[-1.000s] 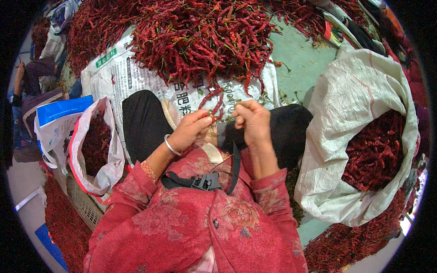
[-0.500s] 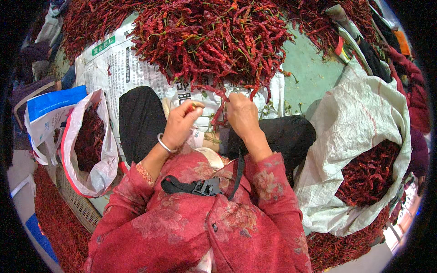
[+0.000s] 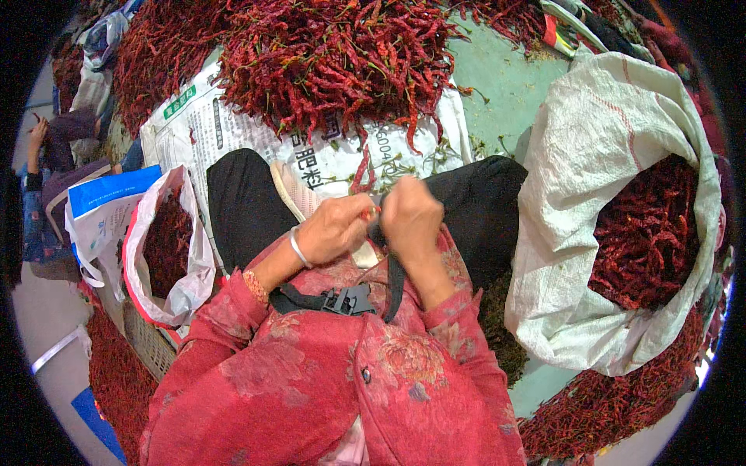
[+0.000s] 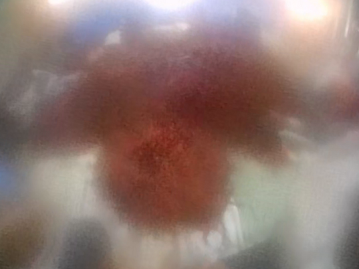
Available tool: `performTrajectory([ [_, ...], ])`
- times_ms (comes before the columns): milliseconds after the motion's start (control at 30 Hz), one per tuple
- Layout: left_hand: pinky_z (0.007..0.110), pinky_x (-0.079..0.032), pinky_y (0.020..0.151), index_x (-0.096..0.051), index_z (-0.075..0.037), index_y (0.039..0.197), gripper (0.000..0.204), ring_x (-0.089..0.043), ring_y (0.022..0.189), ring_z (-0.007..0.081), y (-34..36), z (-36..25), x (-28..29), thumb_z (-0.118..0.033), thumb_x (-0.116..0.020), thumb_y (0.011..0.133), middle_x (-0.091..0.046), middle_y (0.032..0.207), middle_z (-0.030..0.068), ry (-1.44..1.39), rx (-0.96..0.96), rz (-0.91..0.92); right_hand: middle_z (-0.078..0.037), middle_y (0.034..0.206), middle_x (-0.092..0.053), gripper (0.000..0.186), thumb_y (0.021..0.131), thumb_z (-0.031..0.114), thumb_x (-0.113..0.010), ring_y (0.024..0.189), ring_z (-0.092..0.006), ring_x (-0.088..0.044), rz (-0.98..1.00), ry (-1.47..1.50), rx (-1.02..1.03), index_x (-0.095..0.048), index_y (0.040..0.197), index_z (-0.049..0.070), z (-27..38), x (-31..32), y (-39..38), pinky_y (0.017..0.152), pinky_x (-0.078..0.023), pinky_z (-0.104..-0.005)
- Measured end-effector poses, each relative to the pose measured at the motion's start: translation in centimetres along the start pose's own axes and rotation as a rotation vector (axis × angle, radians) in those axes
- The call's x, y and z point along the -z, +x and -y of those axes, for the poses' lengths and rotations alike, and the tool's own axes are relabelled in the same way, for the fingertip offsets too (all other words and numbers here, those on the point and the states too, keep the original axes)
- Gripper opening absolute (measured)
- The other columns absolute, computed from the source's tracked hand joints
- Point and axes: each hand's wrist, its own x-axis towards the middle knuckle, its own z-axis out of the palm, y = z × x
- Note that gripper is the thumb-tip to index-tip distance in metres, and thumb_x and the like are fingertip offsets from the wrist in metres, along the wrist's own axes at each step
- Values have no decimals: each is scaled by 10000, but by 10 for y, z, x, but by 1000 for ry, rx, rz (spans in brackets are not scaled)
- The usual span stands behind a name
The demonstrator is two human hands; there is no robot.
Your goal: The person sits on the floor and removes stems from dried red chilies by hand. The person places the de-stemmed chilies into a white sack and discards the stems onto the floor.
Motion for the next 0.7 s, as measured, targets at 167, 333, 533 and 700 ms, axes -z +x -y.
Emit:
performTrajectory([
  [167, 267, -344, 439, -554, -37, 892, 110, -448, 482, 112, -5, 20, 16, -140, -590, 890, -459, 597, -7, -536, 275, -511, -144, 809, -583, 59, 780, 73, -578, 655, -396, -598, 45, -274, 53, -527, 779, 44, 4, 17, 40, 559, -491, -478],
  [333, 191, -242, 363, -587, -32, 937, 108, -292, 376, 23, -15, 44, 49, -75, -630, 848, -395, 541, -73, -1153, 485, -732, -149, 787, -611, 209, 802, 244, -626, 689, -339, -647, 385, -247, 77, -623, 763, 39, 28, -35, 35, 589, -527, -425],
  [533, 190, -269, 372, -585, 13, 970, 124, -308, 391, 16, -21, 63, 51, -80, -554, 895, -374, 541, -80, -1362, 520, -576, -200, 810, -668, 290, 764, 279, -605, 748, -350, -658, 625, -266, -190, -698, 791, 5, 15, -76, 33, 683, -525, -430],
  [700, 206, -363, 468, -594, 15, 1044, 208, -420, 496, 43, -19, 70, 43, -146, -550, 919, -480, 661, -35, -1284, 498, -470, -53, 734, -666, 145, 810, 121, -610, 568, -136, -582, 575, 597, -562, -656, 833, -14, 7, -49, 49, 528, -473, -283],
])
